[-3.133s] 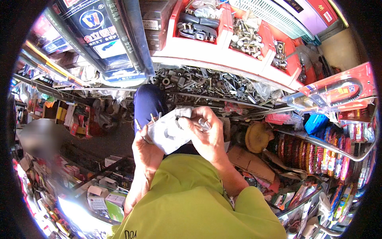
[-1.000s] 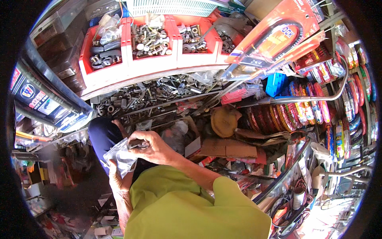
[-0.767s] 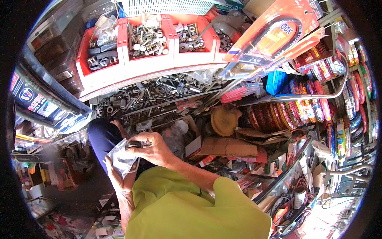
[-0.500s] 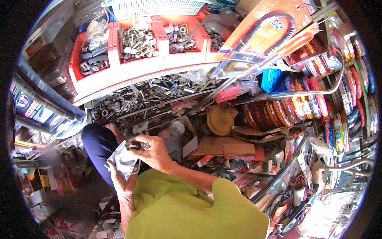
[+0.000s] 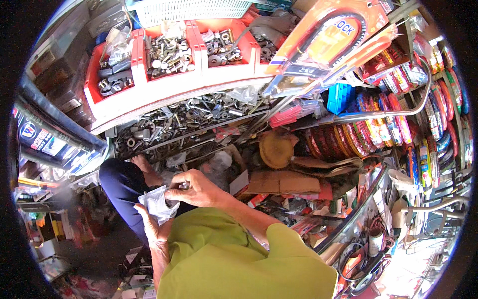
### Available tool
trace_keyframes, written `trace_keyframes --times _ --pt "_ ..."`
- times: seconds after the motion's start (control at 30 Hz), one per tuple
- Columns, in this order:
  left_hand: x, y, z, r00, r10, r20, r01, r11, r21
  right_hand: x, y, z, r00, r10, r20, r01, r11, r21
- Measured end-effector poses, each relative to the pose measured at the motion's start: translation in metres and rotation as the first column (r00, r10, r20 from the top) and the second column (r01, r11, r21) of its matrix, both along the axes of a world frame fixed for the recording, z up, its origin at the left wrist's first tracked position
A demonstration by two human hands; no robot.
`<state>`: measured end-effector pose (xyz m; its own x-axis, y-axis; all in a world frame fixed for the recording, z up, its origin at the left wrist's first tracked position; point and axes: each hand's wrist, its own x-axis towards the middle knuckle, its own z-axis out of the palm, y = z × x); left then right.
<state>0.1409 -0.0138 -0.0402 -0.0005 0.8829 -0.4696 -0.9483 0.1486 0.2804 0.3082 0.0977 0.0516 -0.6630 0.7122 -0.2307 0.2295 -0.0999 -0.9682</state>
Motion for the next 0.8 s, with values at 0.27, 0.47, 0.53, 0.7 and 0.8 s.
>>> trace_keyframes --times 0.27,0.47,0.53,0.7,0.8 --pt "-0.008 -0.002 0.002 0.999 0.011 -0.050 -0.011 1.000 -0.003 -0.007 -0.002 0.014 0.996 0.065 0.060 -0.076 0.977 0.199" --pt "-0.008 -0.003 -0.003 0.999 -0.032 -0.040 0.030 0.998 -0.056 -0.010 -0.005 0.011 0.995 -0.006 0.095 -0.011 0.985 0.175" --pt "-0.008 -0.004 -0.005 0.999 -0.033 -0.035 0.030 0.997 -0.068 -0.013 -0.005 0.014 0.985 0.038 0.166 -0.088 0.949 0.303" --pt "-0.012 -0.008 0.006 0.999 -0.049 0.012 0.050 0.998 -0.027 -0.008 -0.001 0.014 0.979 0.158 0.130 -0.190 0.938 0.290" --pt "-0.014 -0.012 0.003 0.998 -0.067 0.019 0.067 0.998 0.022 -0.008 0.008 0.017 0.975 0.191 0.114 -0.213 0.948 0.237"
